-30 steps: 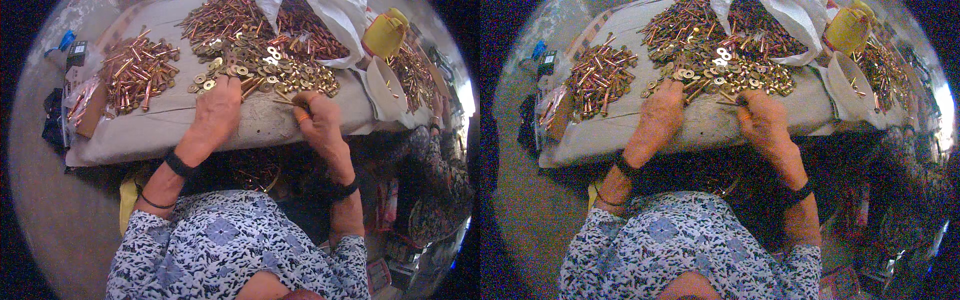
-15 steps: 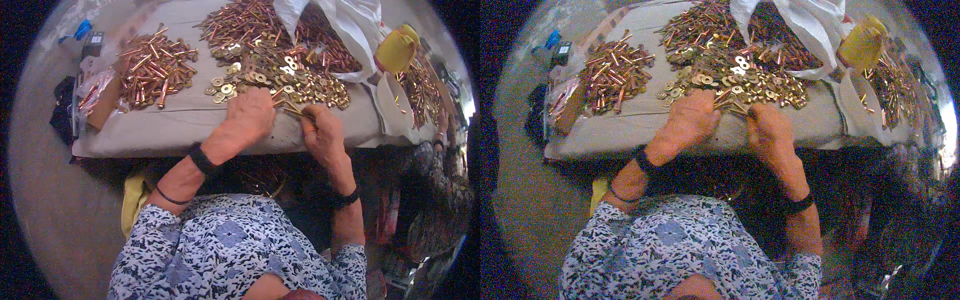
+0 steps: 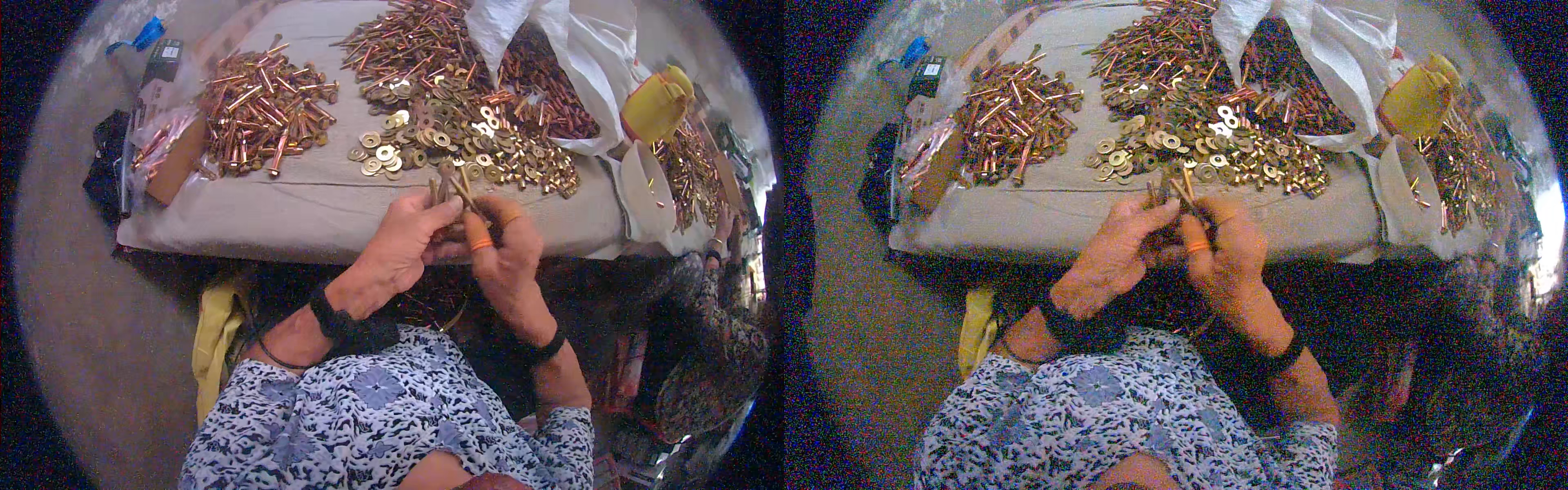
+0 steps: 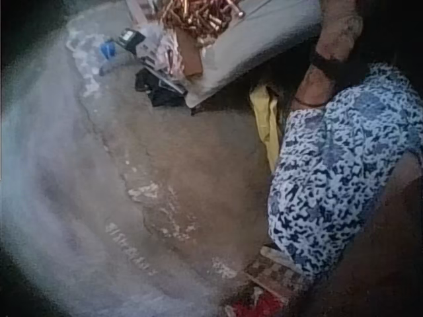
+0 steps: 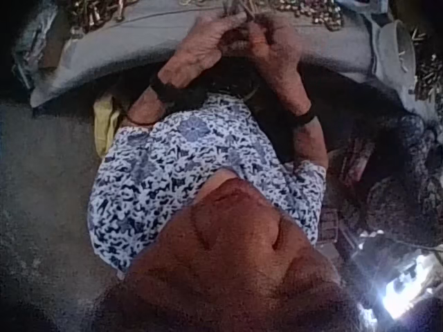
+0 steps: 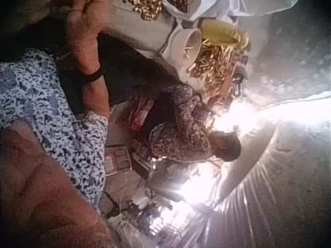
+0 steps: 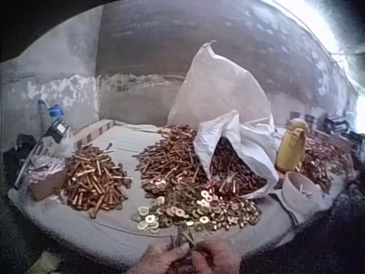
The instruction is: Sorting and assembling bolts and washers on a surface.
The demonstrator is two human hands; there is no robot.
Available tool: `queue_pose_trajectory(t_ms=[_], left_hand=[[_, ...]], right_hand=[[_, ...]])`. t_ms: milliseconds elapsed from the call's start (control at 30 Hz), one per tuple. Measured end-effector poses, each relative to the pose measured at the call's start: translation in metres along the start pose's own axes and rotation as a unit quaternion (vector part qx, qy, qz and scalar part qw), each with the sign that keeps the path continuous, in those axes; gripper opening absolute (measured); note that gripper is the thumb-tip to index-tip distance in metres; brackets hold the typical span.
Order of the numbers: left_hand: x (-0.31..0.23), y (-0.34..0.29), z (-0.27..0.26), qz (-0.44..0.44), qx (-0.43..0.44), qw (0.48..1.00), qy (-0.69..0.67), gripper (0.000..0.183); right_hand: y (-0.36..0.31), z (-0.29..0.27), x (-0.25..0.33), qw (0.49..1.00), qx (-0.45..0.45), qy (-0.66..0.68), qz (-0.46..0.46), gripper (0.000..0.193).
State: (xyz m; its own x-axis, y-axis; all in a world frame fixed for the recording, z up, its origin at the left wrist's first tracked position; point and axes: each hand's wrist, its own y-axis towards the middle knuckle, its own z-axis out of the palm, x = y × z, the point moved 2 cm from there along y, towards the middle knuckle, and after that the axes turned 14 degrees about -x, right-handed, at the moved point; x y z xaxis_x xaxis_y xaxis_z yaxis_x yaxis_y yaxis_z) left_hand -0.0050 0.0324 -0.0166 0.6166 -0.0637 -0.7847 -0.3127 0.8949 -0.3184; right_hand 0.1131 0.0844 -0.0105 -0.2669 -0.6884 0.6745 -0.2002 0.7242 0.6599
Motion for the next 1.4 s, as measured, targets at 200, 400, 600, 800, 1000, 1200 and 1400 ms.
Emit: queue_pose_trajectory(t_ms=[200, 400, 600, 800, 1000, 1200, 1400], left_hand=[[0.002, 0.000, -0.009, -0.037, -0.009, 0.998, -0.052, 0.018], [-0.005, 0.001, -0.017, -0.023, 0.009, 1.000, 0.003, 0.020], [-0.016, -0.010, -0.015, -0.028, -0.027, 0.999, 0.018, 0.020], [-0.026, -0.009, -0.021, 0.023, -0.052, 0.987, 0.149, 0.021], [-0.030, -0.011, -0.015, 0.056, -0.061, 0.956, 0.281, 0.026], [-0.034, -0.014, -0.012, 0.077, -0.045, 0.949, 0.302, 0.023], [-0.031, -0.010, -0.016, 0.056, -0.070, 0.967, 0.240, 0.018]], right_hand=[[0.001, 0.002, 0.007, 0.988, 0.035, 0.032, -0.150, 0.017], [-0.003, -0.004, 0.008, 0.944, 0.105, 0.258, 0.175, 0.017], [0.018, -0.012, -0.007, 0.960, 0.026, 0.192, 0.203, 0.020], [0.045, 0.008, -0.030, 0.963, 0.010, -0.171, -0.206, 0.021], [0.049, 0.018, -0.033, 0.952, 0.065, -0.247, -0.168, 0.010], [0.045, 0.012, -0.035, 0.966, 0.023, -0.216, -0.140, 0.010], [0.044, 0.006, -0.035, 0.981, -0.032, -0.133, -0.135, 0.010]])
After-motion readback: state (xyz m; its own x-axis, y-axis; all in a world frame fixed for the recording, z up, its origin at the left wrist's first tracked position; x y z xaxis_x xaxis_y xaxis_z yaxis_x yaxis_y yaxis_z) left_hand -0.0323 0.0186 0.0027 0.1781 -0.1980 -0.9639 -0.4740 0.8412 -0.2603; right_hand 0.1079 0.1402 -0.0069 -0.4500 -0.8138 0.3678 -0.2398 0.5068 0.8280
